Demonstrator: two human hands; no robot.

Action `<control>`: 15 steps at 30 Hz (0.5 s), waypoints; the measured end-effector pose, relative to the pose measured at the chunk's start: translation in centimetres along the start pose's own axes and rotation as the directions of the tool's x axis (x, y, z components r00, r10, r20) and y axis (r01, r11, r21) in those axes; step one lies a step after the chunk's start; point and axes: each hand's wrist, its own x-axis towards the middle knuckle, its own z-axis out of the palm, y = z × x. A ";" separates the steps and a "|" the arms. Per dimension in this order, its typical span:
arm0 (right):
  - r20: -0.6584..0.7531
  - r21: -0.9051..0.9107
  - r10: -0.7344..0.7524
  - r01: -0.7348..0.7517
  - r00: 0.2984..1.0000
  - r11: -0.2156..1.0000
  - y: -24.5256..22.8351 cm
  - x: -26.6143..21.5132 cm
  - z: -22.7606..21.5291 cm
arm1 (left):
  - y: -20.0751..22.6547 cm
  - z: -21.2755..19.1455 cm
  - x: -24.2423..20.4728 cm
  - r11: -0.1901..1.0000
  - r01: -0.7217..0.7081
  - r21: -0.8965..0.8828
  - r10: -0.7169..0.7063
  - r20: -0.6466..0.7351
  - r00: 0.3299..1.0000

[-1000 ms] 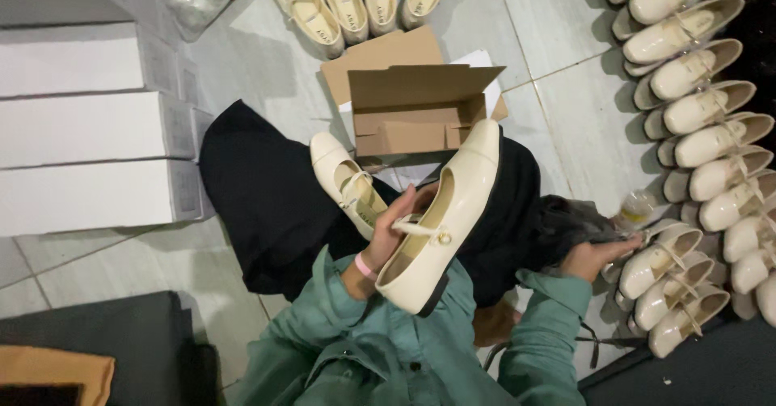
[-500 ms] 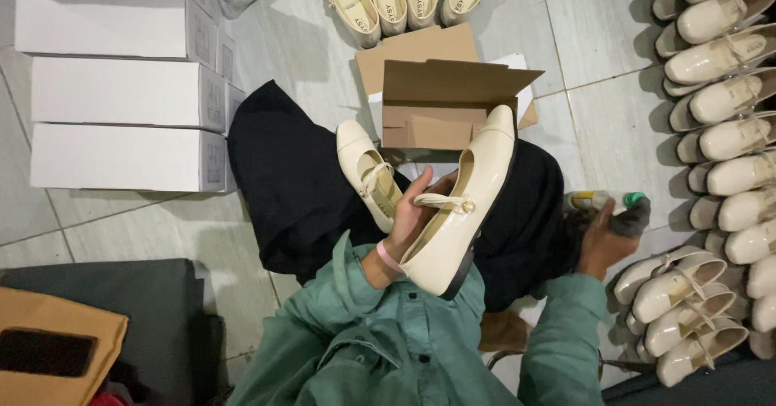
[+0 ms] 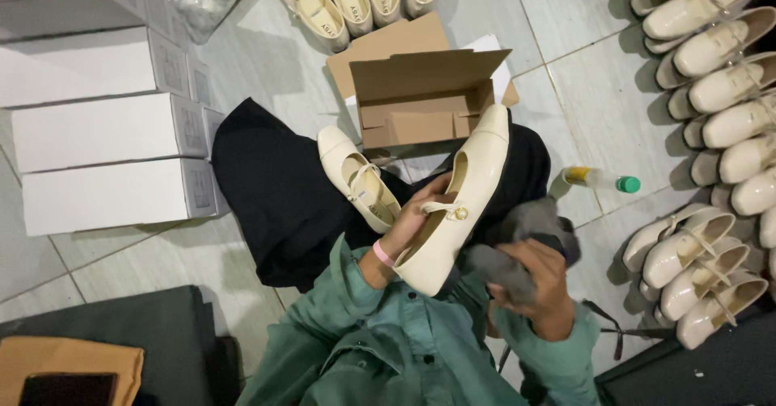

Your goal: The person sits on the floor and wipes a pair of white shoes with a cloth. They place the shoes into a cardboard box, cover them with tissue paper, and close the box. The person then picks up another pair of shoes and repeats the cleaning and packing process.

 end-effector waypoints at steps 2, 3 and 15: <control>0.049 -0.029 0.022 -0.020 0.999 0.999 -1.3 3.1 -0.8 | -0.2 0.1 -0.2 1.000 0.018 -0.014 -0.018 0.003 1.000; 0.070 -0.053 0.040 -0.037 0.997 0.998 -1.9 4.1 -0.9 | -0.2 0.1 -0.3 1.000 0.021 -0.001 -0.021 -0.011 1.000; 0.290 -0.180 -0.041 0.097 0.956 0.979 -3.3 4.8 -2.9 | -1.9 -1.4 -0.4 0.971 -0.038 0.236 0.024 0.065 0.998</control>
